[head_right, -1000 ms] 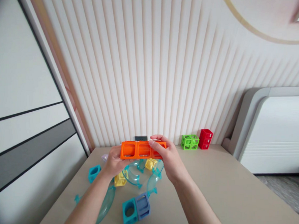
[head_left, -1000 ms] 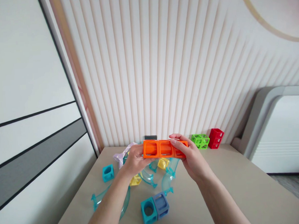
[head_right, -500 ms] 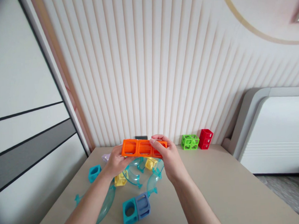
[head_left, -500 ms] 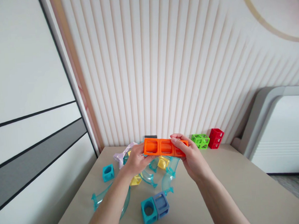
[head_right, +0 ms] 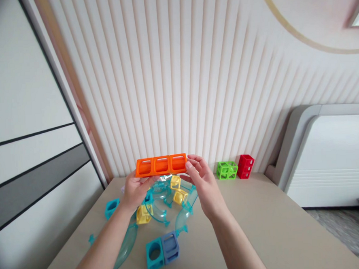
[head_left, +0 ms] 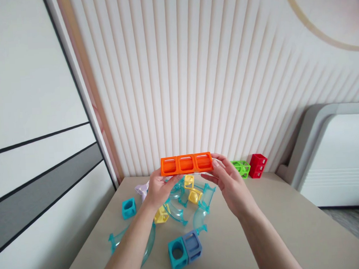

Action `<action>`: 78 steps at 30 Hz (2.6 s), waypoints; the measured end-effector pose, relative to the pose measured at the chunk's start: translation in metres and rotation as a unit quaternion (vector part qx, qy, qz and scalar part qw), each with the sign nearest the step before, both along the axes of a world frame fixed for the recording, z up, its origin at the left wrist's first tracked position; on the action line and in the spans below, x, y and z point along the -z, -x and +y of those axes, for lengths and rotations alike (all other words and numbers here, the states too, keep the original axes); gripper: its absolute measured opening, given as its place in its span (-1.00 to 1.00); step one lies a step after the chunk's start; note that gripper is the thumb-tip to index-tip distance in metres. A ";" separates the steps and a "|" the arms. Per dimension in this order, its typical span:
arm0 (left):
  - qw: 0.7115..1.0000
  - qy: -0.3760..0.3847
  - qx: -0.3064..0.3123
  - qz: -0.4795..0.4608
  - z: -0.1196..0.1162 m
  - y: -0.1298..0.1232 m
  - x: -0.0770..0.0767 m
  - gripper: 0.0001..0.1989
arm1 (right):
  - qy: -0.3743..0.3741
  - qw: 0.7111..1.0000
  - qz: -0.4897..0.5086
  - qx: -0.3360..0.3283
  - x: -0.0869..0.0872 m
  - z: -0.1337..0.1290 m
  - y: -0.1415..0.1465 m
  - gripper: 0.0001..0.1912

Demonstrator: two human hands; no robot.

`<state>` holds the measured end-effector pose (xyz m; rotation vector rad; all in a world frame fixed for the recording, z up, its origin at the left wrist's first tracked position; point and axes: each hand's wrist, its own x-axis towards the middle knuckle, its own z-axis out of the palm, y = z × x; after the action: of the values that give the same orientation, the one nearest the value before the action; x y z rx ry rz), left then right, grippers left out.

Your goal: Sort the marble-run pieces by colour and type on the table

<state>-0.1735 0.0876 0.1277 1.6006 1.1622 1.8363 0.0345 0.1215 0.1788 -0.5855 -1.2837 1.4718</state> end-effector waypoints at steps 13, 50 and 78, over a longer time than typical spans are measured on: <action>0.998 0.051 0.029 -0.025 -0.007 -0.016 -0.015 -0.70 | -0.106 0.992 -0.070 -0.010 0.004 -0.001 0.009 -0.66; 0.989 0.053 0.099 -0.098 -0.013 -0.009 -0.025 -0.76 | -0.288 0.941 -0.178 0.014 0.004 0.002 0.000 -0.70; 0.991 0.062 0.065 -0.100 -0.008 -0.017 -0.021 -0.77 | -0.284 0.946 -0.153 0.045 0.012 0.011 0.007 -0.77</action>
<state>-0.1567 0.0795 0.1492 1.3551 1.0364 1.7602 0.0274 0.1322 0.1666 -0.4839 -1.8077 0.8872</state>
